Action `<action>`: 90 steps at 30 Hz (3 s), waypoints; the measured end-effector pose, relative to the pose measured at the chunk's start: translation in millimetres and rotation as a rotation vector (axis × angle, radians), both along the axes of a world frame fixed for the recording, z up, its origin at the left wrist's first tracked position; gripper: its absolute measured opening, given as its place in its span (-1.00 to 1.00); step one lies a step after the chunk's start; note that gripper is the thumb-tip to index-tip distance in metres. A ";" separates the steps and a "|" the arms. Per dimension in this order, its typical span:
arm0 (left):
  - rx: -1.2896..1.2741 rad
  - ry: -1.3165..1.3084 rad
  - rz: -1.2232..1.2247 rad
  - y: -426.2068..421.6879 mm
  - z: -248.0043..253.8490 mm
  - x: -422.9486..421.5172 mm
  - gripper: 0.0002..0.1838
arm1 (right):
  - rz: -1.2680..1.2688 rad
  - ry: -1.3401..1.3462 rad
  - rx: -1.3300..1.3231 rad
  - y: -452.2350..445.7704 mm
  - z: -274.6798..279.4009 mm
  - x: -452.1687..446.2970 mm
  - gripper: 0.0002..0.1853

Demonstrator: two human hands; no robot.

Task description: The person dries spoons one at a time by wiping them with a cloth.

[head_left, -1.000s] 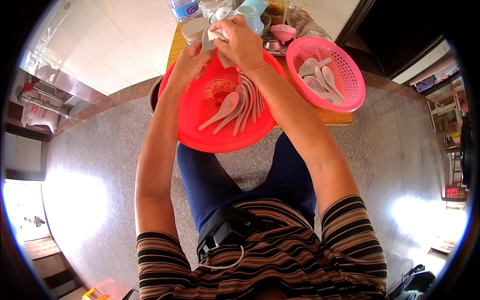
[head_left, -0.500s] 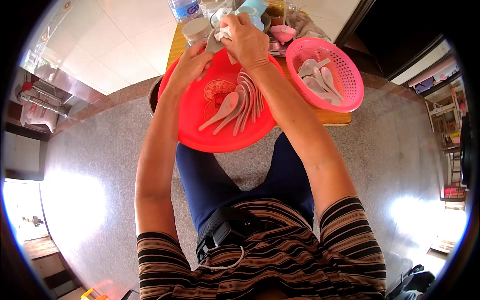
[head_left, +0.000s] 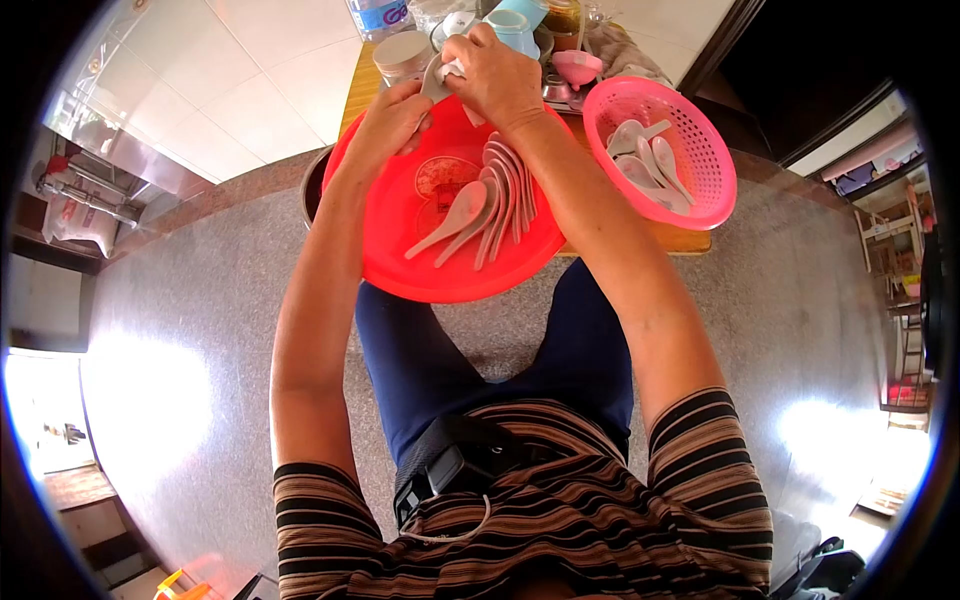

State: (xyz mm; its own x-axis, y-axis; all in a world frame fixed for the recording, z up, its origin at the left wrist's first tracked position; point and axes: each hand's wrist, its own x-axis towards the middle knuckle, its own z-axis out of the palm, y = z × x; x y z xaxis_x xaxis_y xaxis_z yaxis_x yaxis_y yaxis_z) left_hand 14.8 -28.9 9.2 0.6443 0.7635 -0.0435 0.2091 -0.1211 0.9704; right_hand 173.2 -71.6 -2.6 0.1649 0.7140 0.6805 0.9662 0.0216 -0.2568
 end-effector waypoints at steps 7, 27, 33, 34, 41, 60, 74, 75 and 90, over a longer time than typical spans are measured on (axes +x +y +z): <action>0.003 -0.023 0.016 2.0 0.2 3.8 -0.66 | 0.077 0.007 -0.025 6.9 -9.2 3.0 -0.79; -0.001 0.016 -0.006 8.5 -4.9 -1.3 -0.64 | 0.181 0.069 -0.040 2.6 -12.7 -3.6 -0.76; 0.013 0.021 -0.024 1.5 -1.2 -1.1 -0.67 | -0.019 0.079 0.019 -0.6 -2.0 2.0 -0.76; 0.013 0.022 -0.024 2.3 -2.5 -1.5 -0.67 | -0.019 0.080 0.019 -0.2 -3.9 0.8 -0.76; -0.005 -0.015 0.047 7.1 -4.7 -1.3 -0.65 | 0.181 0.141 -0.018 0.9 -12.7 -5.9 -0.75; -0.050 -0.020 0.002 1.4 -0.5 -3.1 -0.72 | 0.035 0.140 0.034 -0.4 -7.9 2.3 -0.78; -0.054 -0.012 -0.005 3.0 -0.8 -3.2 -0.70 | 0.099 0.146 -0.034 -1.5 -7.2 -2.8 -0.77; -0.046 0.021 -0.025 2.7 -0.1 -3.3 -0.68 | 0.025 0.171 -0.037 -2.1 -4.9 -1.6 -0.76; -0.042 -0.005 -0.018 -1.0 2.0 -3.7 -0.61 | 0.002 0.192 -0.029 -2.3 -4.5 -3.1 -0.79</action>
